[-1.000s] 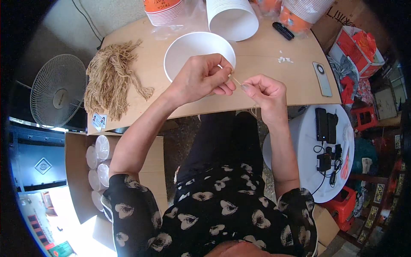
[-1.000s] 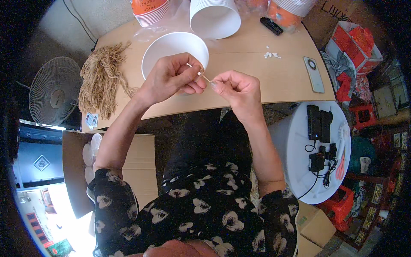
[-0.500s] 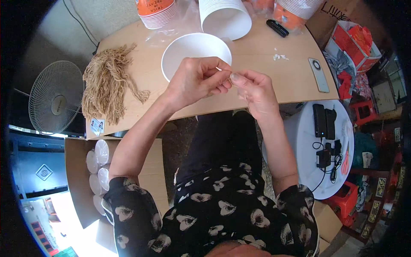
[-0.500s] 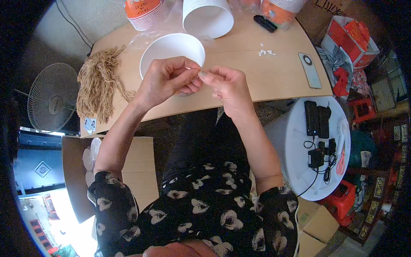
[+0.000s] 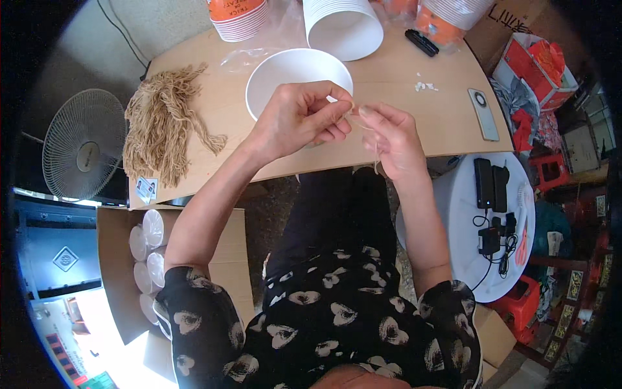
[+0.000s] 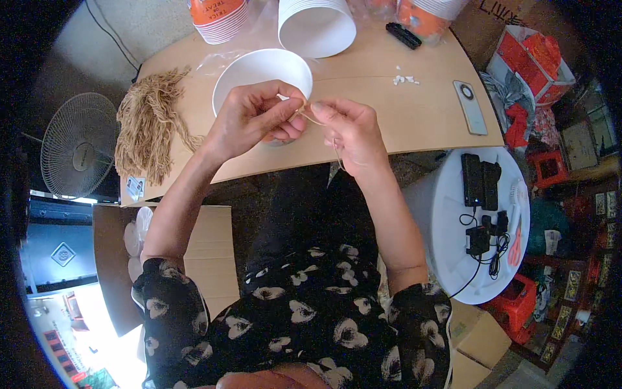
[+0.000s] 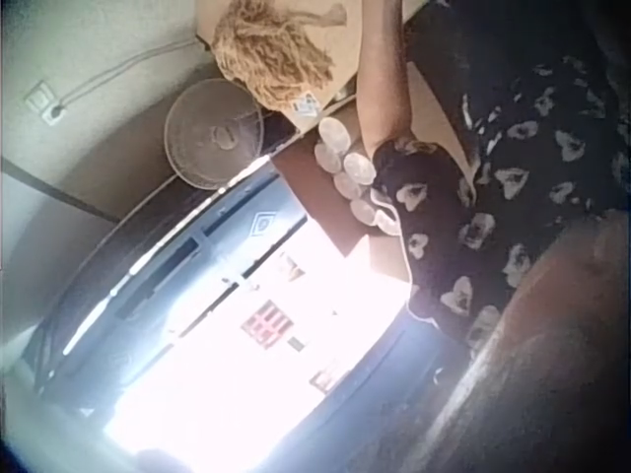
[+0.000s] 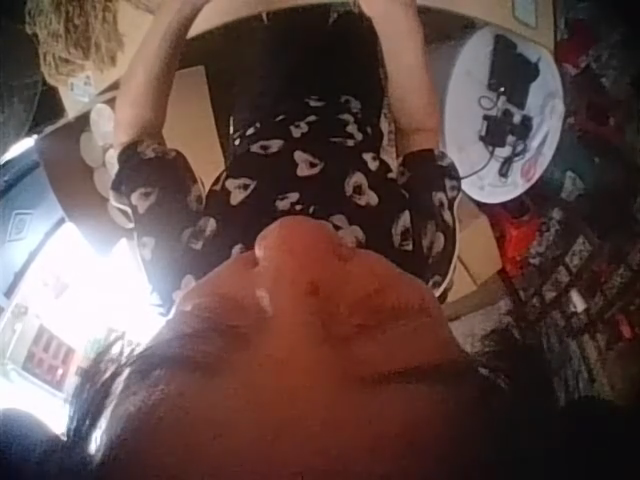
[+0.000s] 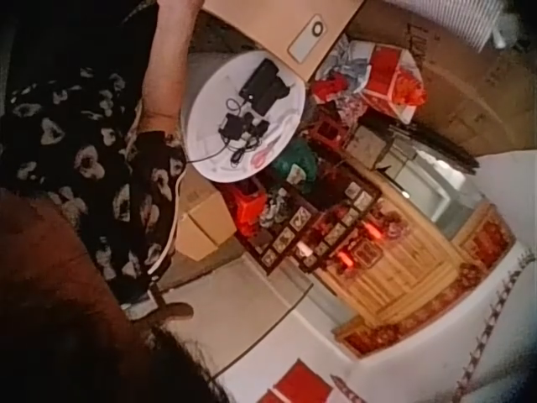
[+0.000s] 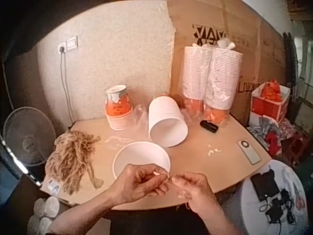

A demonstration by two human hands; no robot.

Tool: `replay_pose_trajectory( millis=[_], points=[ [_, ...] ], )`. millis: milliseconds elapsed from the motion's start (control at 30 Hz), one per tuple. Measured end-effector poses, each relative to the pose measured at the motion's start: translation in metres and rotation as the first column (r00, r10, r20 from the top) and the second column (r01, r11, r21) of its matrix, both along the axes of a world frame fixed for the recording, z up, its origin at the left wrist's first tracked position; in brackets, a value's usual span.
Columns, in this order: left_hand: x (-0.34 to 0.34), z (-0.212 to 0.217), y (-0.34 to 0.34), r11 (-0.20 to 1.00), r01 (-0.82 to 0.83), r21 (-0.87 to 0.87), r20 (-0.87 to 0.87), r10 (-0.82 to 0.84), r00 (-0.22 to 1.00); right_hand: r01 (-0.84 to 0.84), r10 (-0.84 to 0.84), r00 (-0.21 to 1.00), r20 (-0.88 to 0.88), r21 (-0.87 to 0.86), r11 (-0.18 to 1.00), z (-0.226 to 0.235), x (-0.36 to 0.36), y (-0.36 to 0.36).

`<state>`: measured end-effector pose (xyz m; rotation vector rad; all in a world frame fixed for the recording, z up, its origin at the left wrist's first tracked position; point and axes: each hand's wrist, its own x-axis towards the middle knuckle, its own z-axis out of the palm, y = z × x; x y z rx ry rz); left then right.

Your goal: The recorder is threading thin rope handles through pre-made holes in paper buckets and tying or securing them.

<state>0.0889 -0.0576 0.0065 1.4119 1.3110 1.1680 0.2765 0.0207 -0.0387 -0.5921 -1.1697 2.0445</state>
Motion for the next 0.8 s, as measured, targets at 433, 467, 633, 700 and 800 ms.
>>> replay_pose_trajectory(
  millis=[433,467,633,700,800],
  points=[
    [0.002,0.002,0.001,1.0,0.003,0.009,-0.026,-0.003,1.0,-0.075,0.075,0.997,-0.017,-0.033,0.997,-0.004,-0.003,0.005],
    [0.002,0.003,0.001,1.0,0.006,0.001,-0.034,-0.006,0.999,-0.074,0.074,0.997,-0.017,-0.033,0.997,-0.004,-0.003,0.004],
    [0.002,0.009,-0.002,0.998,0.027,-0.062,0.008,-0.026,1.0,-0.013,0.013,1.0,-0.007,-0.05,0.999,0.0,-0.004,0.002],
    [0.001,0.01,-0.003,0.996,0.04,-0.086,0.015,-0.039,0.999,-0.018,0.017,1.0,-0.009,-0.052,0.998,0.001,-0.003,0.0],
    [0.001,0.015,-0.003,0.996,0.028,-0.084,0.004,-0.028,1.0,-0.042,0.041,0.999,-0.007,-0.048,0.998,0.006,-0.001,0.0]
  ],
)
